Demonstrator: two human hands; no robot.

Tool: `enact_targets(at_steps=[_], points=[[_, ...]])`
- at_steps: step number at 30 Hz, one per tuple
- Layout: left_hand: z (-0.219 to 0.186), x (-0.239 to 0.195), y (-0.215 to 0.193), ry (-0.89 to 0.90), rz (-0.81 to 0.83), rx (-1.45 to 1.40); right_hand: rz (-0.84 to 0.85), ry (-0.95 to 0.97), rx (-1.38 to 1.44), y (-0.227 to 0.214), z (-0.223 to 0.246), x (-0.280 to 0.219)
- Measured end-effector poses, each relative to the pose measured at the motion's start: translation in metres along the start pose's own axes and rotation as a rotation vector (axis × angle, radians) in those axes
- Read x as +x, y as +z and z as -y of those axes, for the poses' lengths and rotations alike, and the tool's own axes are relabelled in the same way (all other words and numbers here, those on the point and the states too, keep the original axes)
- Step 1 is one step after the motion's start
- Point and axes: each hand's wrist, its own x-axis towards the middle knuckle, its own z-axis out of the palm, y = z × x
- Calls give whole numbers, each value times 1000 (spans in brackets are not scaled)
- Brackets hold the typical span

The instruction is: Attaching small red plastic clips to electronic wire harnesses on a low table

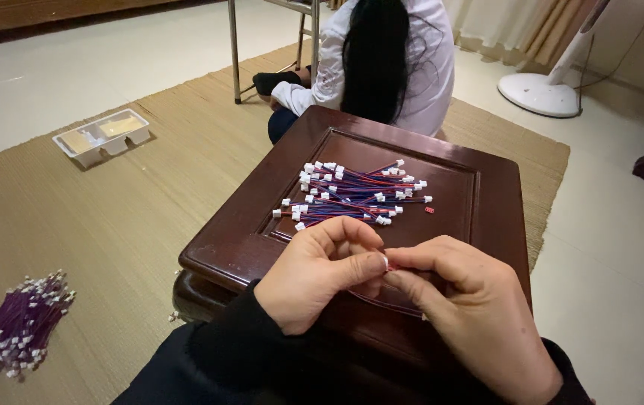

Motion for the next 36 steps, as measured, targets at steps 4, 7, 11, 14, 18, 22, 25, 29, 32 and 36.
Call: enact_targets(at_steps=[4,7,11,14,18,22,25,29,32,36], points=[[-3,-2,1,18,13,22,32,-47,77,-2,-7,-1],[-5,-2,4,51,28,61,13,-47,45,-1,-6,-2],[-5,-3,6,48,45,88,-8,-2,56,0,-4,-3],[-6,-4,6,54,43,113,7,1,63,-1,-5,-3],[-8,-6,5,82,39,100,12,-30,92,0,-7,-7],[-12,-9,4,98,66,160,45,150,213,-2,-8,-7],[-17,-15,8,161,112,271,98,537,236,-4,-7,-8],[-24,-22,12,129,162,354,64,437,293,-4,-14,-15],[-26,-24,12,129,209,358,40,508,248,-4,-9,-17],[-30,-22,12,109,256,359,91,505,148,-7,-1,-12]])
